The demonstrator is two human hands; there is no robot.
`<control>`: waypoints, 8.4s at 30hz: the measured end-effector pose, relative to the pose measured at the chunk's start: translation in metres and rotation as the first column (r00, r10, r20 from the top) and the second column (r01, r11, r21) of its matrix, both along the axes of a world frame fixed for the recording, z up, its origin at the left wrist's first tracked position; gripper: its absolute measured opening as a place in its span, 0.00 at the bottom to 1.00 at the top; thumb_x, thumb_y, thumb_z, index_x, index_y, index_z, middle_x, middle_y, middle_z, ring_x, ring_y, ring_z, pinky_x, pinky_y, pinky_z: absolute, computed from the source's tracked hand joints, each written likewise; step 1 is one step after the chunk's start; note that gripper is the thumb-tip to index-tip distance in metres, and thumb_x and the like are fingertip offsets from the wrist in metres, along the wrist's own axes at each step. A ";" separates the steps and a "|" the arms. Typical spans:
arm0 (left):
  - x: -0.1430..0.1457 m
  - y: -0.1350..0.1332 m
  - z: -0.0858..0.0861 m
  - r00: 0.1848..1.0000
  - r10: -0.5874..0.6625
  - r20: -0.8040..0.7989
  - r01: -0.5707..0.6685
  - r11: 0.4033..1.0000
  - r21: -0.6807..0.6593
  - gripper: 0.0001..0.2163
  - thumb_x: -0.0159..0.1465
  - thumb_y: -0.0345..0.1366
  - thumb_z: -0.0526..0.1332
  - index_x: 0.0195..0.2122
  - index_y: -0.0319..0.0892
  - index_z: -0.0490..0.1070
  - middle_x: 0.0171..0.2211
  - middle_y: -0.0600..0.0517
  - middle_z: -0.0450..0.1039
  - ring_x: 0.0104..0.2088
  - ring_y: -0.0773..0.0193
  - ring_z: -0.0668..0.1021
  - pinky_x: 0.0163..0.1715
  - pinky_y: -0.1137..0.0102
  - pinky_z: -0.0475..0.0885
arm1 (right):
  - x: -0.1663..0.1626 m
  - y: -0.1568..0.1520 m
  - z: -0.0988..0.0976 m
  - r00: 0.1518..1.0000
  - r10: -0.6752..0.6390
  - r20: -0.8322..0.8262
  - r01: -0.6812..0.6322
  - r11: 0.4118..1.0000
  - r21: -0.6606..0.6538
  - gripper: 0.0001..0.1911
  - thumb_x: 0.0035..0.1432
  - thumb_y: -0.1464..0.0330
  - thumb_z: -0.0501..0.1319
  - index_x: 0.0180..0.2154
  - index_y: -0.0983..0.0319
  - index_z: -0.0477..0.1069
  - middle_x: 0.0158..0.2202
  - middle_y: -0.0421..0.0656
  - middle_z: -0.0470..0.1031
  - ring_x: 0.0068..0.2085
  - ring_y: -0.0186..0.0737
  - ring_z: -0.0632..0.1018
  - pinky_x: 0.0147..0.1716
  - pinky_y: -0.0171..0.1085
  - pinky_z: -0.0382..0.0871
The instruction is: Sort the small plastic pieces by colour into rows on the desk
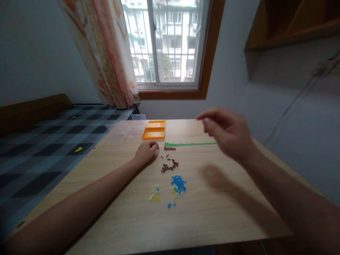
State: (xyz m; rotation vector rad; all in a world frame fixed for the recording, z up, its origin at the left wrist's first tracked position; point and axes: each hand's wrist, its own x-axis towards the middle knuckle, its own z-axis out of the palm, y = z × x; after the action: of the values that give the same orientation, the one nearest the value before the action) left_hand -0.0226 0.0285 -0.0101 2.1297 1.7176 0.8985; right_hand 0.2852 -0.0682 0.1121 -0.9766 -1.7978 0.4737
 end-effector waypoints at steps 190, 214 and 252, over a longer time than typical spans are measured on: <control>0.001 -0.030 0.011 0.985 -0.133 -0.106 0.120 0.986 -0.118 0.11 0.59 0.31 0.59 0.32 0.46 0.82 0.31 0.52 0.81 0.34 0.60 0.79 0.34 0.69 0.66 | -0.052 0.076 -0.141 0.876 -0.094 0.473 0.093 0.995 0.026 0.15 0.68 0.64 0.56 0.49 0.56 0.81 0.41 0.45 0.84 0.40 0.43 0.82 0.40 0.38 0.72; -0.014 -0.009 0.002 0.964 -0.165 0.210 0.185 0.979 -0.080 0.10 0.56 0.28 0.56 0.30 0.40 0.78 0.29 0.52 0.78 0.32 0.62 0.77 0.37 0.69 0.69 | -0.084 0.056 -0.127 0.759 0.164 0.630 -0.214 0.977 0.004 0.19 0.72 0.59 0.51 0.58 0.45 0.74 0.75 0.39 0.39 0.74 0.59 0.41 0.67 0.68 0.37; -0.012 -0.010 0.001 0.959 -0.213 0.185 0.231 0.970 -0.078 0.09 0.55 0.27 0.56 0.28 0.41 0.77 0.28 0.53 0.76 0.32 0.62 0.76 0.35 0.69 0.68 | -0.047 0.080 -0.144 0.858 -0.084 0.507 0.037 0.994 0.102 0.24 0.71 0.68 0.46 0.48 0.57 0.82 0.71 0.46 0.56 0.72 0.57 0.53 0.65 0.66 0.51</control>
State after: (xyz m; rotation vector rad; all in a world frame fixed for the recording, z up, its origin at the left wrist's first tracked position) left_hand -0.0341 0.0188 -0.0086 2.0600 1.3762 0.8878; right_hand 0.2381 0.0117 -0.0315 -1.1679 -2.2299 0.0880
